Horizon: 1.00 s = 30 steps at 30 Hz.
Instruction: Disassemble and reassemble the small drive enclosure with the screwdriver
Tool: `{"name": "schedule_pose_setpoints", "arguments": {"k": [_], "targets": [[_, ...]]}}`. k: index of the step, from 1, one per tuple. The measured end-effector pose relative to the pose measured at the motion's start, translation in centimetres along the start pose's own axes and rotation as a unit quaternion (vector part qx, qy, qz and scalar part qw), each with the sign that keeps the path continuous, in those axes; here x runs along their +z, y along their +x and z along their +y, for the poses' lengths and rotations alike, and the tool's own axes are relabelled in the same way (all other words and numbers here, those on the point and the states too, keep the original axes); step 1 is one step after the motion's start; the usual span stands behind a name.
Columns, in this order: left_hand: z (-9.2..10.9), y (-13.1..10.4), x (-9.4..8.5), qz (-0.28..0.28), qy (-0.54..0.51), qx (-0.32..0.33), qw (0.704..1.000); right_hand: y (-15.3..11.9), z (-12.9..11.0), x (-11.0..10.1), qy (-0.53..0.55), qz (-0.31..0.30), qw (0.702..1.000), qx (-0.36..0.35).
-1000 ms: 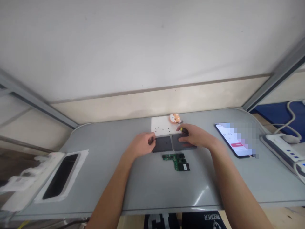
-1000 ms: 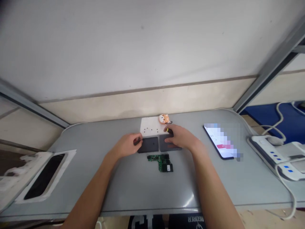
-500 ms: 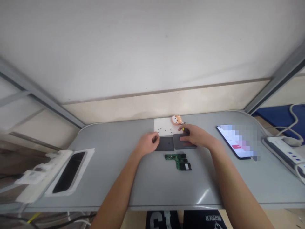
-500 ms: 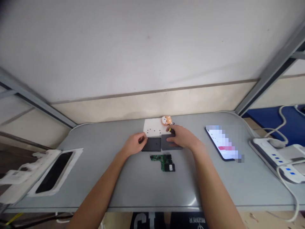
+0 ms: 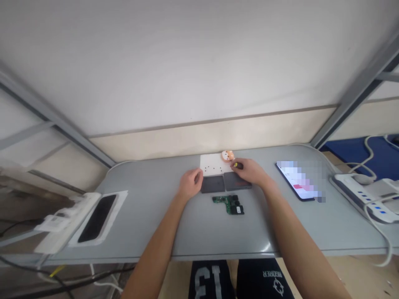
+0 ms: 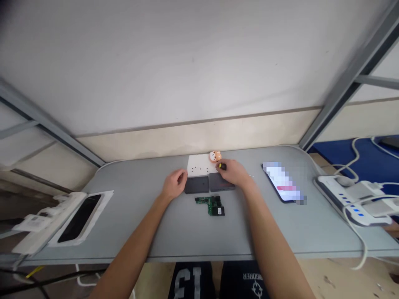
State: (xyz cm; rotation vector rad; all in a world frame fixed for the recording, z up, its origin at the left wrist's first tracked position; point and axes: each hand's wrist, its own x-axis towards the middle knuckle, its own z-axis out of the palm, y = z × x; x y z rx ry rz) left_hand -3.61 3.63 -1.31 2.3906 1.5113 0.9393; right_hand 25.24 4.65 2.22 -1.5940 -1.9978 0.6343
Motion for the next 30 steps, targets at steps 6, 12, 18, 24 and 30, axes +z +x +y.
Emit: {"name": "schedule_pose_setpoints", "arguments": {"k": [6,12,18,24,30], "targets": [[0.0,-0.1,-0.7,-0.029,-0.008,-0.026,0.999,0.1,0.4,0.9,-0.02,0.062,0.998,0.016],[-0.3,0.0,-0.8,-0.081,-0.011,-0.058,0.995,-0.3,0.1,2.3,-0.002,0.1,0.994,-0.055],[-0.3,0.3,-0.6,-0.077,0.012,-0.097,0.992,-0.3,-0.5,2.9,-0.066,0.097,0.992,-0.043],[-0.5,0.5,-0.6,-0.058,0.009,-0.116,0.992,-0.3,-0.2,3.0,-0.074,0.076,0.994,-0.026],[-0.4,0.3,-0.6,-0.051,0.02,-0.127,0.99,-0.4,-0.3,2.7,-0.05,0.059,0.997,-0.011]]}}
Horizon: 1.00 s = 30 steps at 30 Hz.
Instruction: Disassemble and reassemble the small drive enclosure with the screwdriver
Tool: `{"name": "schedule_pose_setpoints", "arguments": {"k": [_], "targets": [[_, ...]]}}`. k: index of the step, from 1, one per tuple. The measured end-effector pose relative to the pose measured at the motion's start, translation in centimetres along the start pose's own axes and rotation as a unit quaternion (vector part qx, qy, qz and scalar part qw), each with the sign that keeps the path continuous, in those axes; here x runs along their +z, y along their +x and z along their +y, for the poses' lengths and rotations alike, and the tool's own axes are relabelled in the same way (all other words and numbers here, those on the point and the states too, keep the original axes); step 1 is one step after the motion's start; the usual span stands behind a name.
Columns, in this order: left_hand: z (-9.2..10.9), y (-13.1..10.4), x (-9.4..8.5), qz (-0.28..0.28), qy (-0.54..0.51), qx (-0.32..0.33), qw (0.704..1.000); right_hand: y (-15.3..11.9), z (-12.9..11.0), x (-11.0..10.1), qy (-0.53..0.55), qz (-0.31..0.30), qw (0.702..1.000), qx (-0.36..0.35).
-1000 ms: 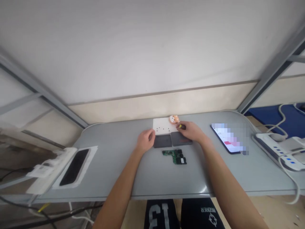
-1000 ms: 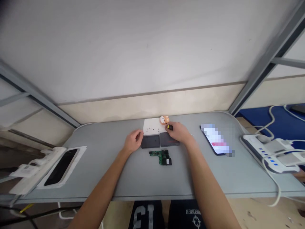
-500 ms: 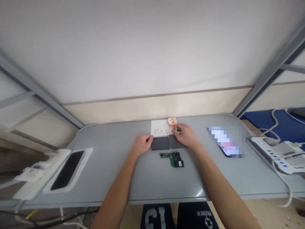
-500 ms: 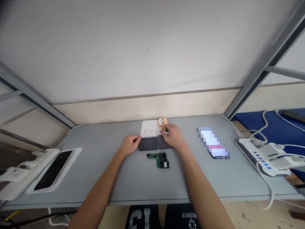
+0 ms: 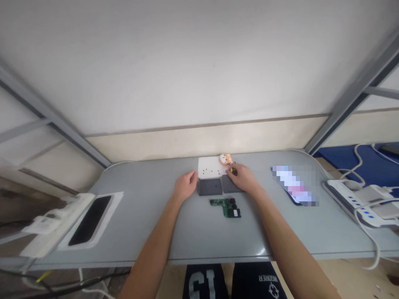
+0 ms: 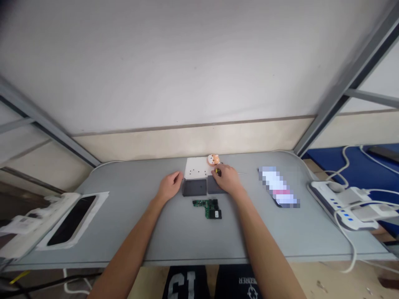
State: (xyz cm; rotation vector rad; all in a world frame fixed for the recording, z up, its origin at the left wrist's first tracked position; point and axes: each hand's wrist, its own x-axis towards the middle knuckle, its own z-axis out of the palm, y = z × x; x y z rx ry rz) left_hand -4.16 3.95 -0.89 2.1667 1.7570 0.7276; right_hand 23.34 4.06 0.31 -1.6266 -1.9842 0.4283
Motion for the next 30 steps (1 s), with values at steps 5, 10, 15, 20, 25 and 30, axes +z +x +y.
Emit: {"name": "schedule_pose_setpoints", "arguments": {"k": [5,10,15,20,25,30], "targets": [[0.2,0.0,0.0,0.004,0.01,-0.003,1.0,-0.1,0.0,0.0,0.007,0.002,1.0,-0.001],[0.2,0.1,0.1,0.012,0.017,-0.016,1.0,-0.2,-0.1,-0.2,0.013,-0.001,1.0,0.004],[-0.2,0.3,0.4,0.01,0.01,-0.022,1.0,-0.2,0.0,-0.2,0.002,-0.002,1.0,0.009],[-0.4,0.4,0.3,0.016,0.0,-0.033,0.999,-0.1,0.1,0.0,-0.013,0.0,1.0,0.008],[-0.1,-0.3,0.2,0.009,0.002,-0.032,0.999,-0.2,-0.1,-0.1,-0.024,0.012,0.999,0.017],[0.3,-0.9,0.0,-0.021,0.006,-0.009,1.0,-0.1,-0.1,-0.1,-0.038,0.014,0.999,0.027]]}}
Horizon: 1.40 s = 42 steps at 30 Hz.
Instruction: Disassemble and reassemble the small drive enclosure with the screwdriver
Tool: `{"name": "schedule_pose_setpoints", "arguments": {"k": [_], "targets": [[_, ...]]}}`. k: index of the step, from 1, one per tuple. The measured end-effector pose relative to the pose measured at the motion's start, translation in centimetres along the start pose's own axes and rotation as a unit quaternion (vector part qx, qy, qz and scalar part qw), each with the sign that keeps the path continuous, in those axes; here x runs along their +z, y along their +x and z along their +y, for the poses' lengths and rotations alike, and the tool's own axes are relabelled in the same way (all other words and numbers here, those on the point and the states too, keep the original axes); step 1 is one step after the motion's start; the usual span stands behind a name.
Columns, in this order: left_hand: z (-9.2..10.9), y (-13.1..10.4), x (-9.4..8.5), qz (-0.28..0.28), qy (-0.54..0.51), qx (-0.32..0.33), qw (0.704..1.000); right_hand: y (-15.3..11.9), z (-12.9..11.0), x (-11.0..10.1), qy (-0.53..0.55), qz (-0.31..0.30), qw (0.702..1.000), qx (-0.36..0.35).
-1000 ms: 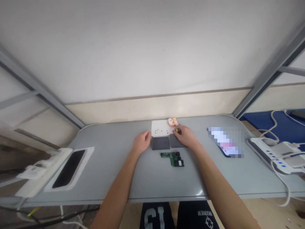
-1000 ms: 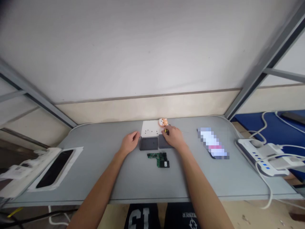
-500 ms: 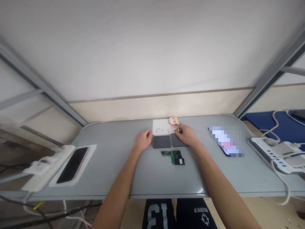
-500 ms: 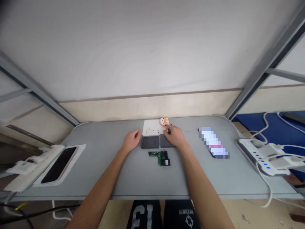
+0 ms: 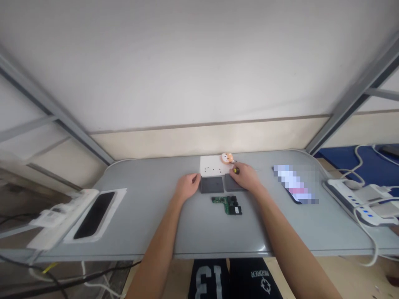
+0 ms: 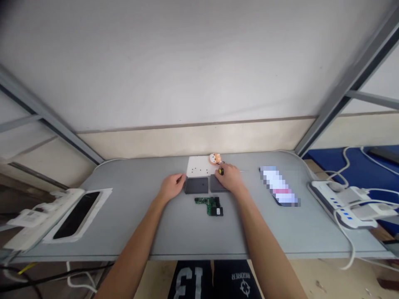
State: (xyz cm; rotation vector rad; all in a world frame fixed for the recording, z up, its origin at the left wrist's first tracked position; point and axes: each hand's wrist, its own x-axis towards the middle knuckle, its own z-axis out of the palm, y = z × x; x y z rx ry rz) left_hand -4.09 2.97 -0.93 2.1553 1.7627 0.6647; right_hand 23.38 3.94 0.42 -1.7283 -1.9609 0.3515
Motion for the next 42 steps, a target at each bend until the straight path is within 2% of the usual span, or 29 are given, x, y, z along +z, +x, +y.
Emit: {"name": "schedule_pose_setpoints", "arguments": {"k": [11,19,29,35,42], "targets": [[0.0,0.0,-0.1,-0.006,-0.013,0.01,1.0,-0.2,-0.2,-0.1,0.017,-0.002,1.0,-0.004],[0.3,-0.2,-0.4,-0.017,-0.014,0.017,1.0,0.0,0.3,0.0,0.017,-0.016,0.999,-0.039],[0.2,-0.3,-0.4,-0.026,-0.02,0.054,0.998,0.0,0.8,-0.2,0.036,-0.022,0.998,-0.043],[0.3,-0.2,-0.3,-0.02,-0.013,0.056,0.998,0.1,1.1,-0.5,0.054,-0.02,0.998,-0.023],[0.3,-0.3,-0.2,-0.008,-0.014,0.063,0.998,-0.2,0.2,-1.1,0.057,-0.024,0.998,0.0]]}}
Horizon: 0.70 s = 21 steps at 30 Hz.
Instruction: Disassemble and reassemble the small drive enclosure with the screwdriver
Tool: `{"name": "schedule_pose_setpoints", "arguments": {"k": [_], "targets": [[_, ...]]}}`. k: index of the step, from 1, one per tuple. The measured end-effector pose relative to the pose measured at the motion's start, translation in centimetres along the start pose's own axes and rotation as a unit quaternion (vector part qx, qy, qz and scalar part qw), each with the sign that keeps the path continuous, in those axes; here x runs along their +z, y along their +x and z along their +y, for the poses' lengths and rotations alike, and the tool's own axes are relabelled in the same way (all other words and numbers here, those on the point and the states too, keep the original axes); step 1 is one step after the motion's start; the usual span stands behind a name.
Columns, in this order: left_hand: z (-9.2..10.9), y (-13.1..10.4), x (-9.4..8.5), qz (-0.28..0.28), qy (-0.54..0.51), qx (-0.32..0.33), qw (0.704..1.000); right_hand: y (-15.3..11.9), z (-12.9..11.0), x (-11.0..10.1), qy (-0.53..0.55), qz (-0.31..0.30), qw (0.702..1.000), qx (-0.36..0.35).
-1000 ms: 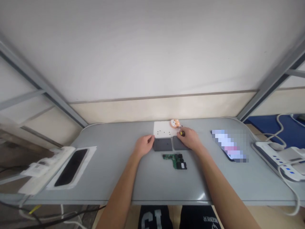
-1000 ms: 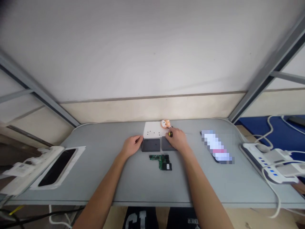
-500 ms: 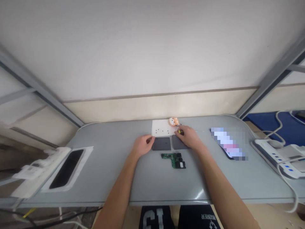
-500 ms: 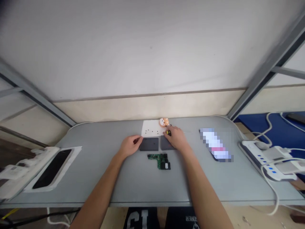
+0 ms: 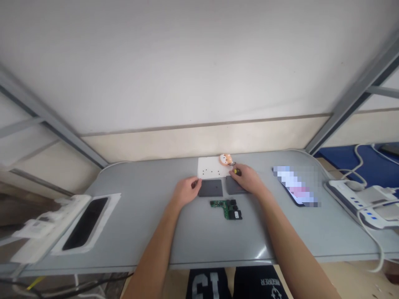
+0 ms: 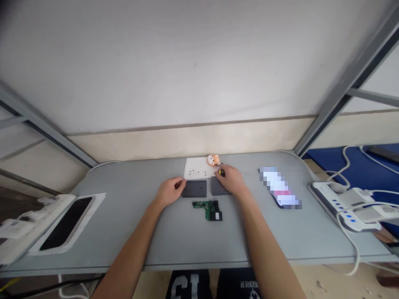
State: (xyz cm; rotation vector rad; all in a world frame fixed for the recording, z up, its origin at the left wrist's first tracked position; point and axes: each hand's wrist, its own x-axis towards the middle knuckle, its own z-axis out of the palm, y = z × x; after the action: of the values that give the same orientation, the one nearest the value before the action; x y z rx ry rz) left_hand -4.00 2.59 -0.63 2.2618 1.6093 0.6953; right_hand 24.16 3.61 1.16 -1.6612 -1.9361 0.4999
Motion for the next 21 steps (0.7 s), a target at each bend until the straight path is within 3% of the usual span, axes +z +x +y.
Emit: {"name": "schedule_pose_setpoints", "arguments": {"k": [21], "targets": [[0.35,-0.12,-0.24,-0.022,-0.027,0.002,0.999,0.23,0.79,0.45,0.01,0.009,1.0,-0.001]]}}
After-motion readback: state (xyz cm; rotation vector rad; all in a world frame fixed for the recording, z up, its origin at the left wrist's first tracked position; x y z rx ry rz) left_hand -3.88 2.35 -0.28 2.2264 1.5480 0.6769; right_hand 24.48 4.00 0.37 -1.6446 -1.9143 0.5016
